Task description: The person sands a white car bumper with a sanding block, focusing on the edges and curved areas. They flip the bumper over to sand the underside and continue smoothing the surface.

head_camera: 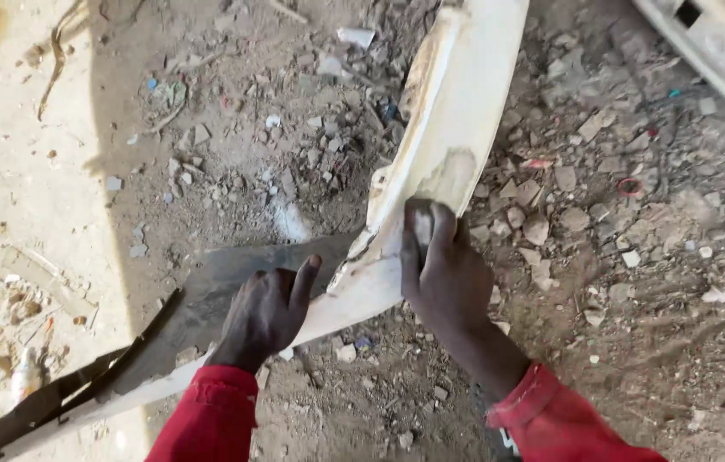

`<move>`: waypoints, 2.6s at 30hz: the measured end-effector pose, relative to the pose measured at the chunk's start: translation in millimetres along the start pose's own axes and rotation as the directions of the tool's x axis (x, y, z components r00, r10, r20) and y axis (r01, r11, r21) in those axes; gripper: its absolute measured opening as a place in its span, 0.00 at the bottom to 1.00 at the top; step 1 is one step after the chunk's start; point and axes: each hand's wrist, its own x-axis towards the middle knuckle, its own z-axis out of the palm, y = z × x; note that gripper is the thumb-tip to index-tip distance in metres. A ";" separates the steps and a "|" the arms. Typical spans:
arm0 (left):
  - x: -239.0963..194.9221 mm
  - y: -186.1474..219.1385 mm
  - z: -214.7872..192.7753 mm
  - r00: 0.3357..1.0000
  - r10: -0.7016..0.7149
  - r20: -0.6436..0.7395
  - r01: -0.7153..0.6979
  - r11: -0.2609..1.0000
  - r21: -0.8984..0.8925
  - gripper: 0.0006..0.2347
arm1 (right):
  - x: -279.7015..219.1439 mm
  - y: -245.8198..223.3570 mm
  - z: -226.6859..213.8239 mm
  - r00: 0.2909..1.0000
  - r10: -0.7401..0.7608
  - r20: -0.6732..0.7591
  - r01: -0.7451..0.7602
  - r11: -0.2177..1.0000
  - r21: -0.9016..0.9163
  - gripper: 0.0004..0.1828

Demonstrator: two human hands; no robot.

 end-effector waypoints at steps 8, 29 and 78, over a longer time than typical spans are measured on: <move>-13.4 6.0 -4.1 0.998 0.049 -0.030 -0.051 0.998 -0.042 0.40 | 120.7 72.1 26.7 0.991 0.027 -0.131 -0.027 1.000 0.009 0.25; -14.3 5.8 -3.3 0.985 0.105 -0.140 -0.120 0.988 -0.100 0.34 | 68.9 28.4 -4.5 0.993 0.049 -0.110 -0.043 0.998 0.054 0.24; -8.9 -2.9 2.2 0.987 0.078 -0.143 -0.102 0.981 -0.168 0.35 | 24.5 4.9 -3.8 0.988 0.131 0.085 -0.136 0.989 0.058 0.31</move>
